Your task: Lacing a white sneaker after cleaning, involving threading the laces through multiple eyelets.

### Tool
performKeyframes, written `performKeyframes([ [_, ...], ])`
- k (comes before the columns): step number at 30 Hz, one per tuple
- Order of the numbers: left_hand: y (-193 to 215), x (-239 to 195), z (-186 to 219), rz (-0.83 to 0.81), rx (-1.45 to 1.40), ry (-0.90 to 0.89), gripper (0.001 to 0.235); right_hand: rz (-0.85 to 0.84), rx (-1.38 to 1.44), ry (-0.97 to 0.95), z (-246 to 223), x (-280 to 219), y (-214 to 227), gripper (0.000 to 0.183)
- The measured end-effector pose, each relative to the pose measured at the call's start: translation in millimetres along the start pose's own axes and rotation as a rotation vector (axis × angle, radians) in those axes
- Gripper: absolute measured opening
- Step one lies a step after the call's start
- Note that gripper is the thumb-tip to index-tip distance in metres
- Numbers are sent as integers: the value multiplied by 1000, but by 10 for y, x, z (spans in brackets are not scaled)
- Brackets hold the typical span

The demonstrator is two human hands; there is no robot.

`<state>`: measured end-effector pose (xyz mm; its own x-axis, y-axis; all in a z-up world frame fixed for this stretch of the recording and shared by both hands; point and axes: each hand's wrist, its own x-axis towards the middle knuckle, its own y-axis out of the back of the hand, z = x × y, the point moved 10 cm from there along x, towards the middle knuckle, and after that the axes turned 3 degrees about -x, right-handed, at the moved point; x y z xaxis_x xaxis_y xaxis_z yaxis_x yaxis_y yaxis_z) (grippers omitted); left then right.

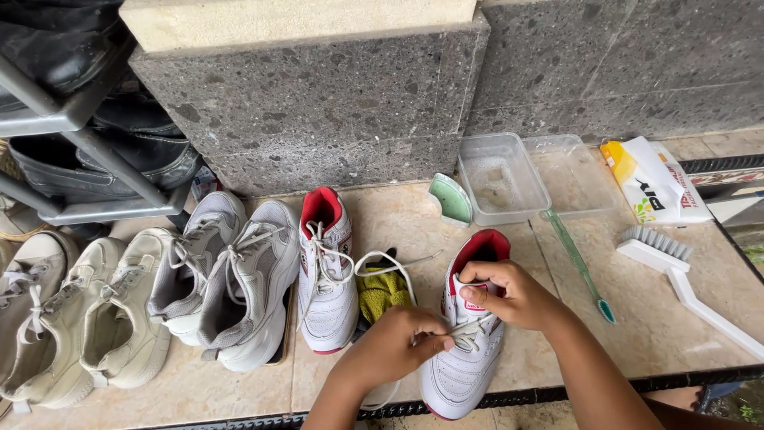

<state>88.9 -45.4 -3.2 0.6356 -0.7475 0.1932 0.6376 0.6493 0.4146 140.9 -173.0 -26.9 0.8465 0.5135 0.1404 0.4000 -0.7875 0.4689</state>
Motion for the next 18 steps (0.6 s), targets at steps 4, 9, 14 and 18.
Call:
performKeyframes([
  [4,242,-86,1,157,117,-17,17,64,40,49,-97,-39,-14,21],
  [9,512,-239,-274,407,669,115,16,157,36,97,-123,-69,1,28],
  [14,273,-95,10,432,470,-5,24,175,37,97,-166,-78,-2,30],
  [18,119,-21,-32,414,334,23,20,187,-42,58,-24,-136,31,14],
])
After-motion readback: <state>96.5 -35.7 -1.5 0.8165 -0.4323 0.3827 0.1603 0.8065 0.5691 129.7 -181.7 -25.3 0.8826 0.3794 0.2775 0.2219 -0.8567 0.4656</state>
